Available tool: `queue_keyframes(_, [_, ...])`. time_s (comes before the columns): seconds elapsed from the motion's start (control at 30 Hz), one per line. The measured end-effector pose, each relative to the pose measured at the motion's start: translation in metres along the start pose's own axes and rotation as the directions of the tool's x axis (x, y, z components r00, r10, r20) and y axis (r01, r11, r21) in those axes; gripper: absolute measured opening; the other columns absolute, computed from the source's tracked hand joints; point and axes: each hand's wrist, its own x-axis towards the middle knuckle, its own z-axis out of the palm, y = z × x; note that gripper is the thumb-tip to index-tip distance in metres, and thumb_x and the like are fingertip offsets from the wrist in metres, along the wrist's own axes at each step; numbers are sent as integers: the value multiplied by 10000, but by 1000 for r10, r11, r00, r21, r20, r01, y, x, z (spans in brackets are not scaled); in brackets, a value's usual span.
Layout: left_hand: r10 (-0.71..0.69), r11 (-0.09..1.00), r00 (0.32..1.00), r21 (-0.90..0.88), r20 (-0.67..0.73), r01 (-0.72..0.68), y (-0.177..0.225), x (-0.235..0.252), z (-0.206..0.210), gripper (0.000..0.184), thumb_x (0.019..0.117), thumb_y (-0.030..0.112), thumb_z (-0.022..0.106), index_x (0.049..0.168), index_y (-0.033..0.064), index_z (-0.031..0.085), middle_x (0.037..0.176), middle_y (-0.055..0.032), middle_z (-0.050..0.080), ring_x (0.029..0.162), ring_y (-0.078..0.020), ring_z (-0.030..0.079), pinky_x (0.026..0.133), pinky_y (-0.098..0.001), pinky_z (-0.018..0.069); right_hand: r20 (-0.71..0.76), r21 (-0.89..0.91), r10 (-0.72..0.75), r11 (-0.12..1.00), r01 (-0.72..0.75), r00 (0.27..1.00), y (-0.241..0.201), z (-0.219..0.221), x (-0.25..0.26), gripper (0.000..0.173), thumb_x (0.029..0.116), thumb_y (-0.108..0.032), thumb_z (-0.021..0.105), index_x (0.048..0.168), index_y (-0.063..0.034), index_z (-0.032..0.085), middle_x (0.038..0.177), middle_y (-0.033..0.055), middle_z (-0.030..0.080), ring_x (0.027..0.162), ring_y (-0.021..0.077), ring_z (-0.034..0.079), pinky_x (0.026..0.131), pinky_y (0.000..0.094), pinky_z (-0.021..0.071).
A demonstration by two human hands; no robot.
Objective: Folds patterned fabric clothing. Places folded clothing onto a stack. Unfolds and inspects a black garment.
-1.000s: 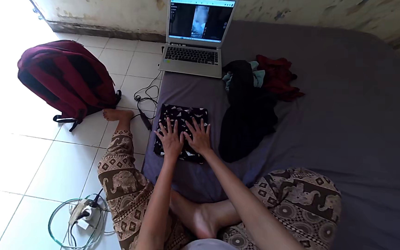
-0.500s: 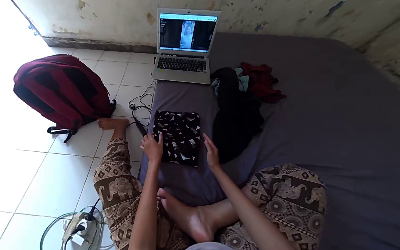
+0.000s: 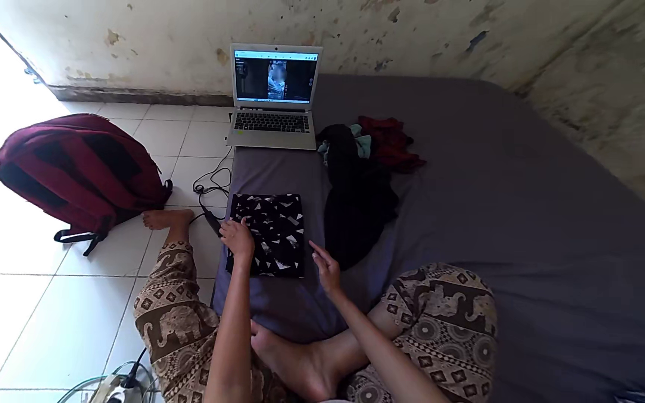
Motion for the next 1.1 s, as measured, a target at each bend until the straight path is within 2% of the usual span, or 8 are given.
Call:
queue_keyframes(0.23, [-37,994,998,-100,55,42,-8,3,-9,639,1119,368,373,1474,-162,352,1499,-379,401,1433,-497,378,1121,-613,344,6,40,9,999,-9,1000,2,-1,2,363,1021,35,427,1323,172,574,1419,313,561,1371,341,534,1161,371,393])
queue_keyframes(0.37, [-64,992,986,-100,152,79,-15,1,-25,970,988,589,570,1530,-137,224,1444,-354,486,1372,-459,485,1111,-590,392,5,72,12,997,-13,1000,3,-2,3,357,1026,38,418,1312,174,581,1413,313,565,1374,340,530,1165,374,387])
queue_keyframes(0.47, [-50,997,955,-36,293,63,-27,2,-38,881,930,619,646,1366,-133,504,1359,-318,573,1300,-427,558,1070,-573,431,6,89,13,996,-13,1000,4,-3,3,346,1024,48,425,1301,177,588,1402,313,573,1366,336,539,1160,363,391])
queue_keyframes(0.6, [185,959,899,-273,396,-77,-48,15,-33,669,930,425,745,1324,-88,575,1314,-306,600,1271,-385,572,1101,-532,414,11,77,49,996,-49,999,-1,-4,5,322,1012,79,439,1266,174,613,1365,314,600,1327,327,567,1121,355,423])
queue_keyframes(0.73, [390,917,844,-239,369,-320,-29,2,-54,792,909,190,780,1507,-86,340,1420,-319,525,1354,-394,519,1157,-495,382,124,-223,140,969,-109,982,-41,-15,17,310,1022,33,514,1303,102,624,1375,287,600,1308,376,566,1106,416,443])
queue_keyframes(0.93, [586,715,694,136,418,-685,62,-92,-131,604,912,68,704,1479,49,500,1297,-277,635,1228,-470,597,1028,-650,439,400,-572,-500,518,636,768,-123,-39,28,911,714,-469,864,1431,7,565,1487,281,516,1426,559,384,1115,810,191])
queue_keyframes(1.03, [641,517,544,219,542,-827,89,-144,-152,491,875,-9,692,1354,81,641,1229,-230,686,1166,-445,636,969,-645,462,421,-582,-631,363,728,651,-152,-46,23,1121,531,-467,954,1468,-25,529,1508,280,494,1436,543,382,1082,844,174])
queue_keyframes(1.1, [642,433,490,247,590,-867,96,-169,-156,415,863,-43,684,1264,61,699,1186,-216,705,1155,-423,642,997,-606,447,457,-548,-606,386,742,652,-167,-50,11,1075,545,-353,978,1463,-17,529,1485,244,536,1427,495,429,1110,820,194])
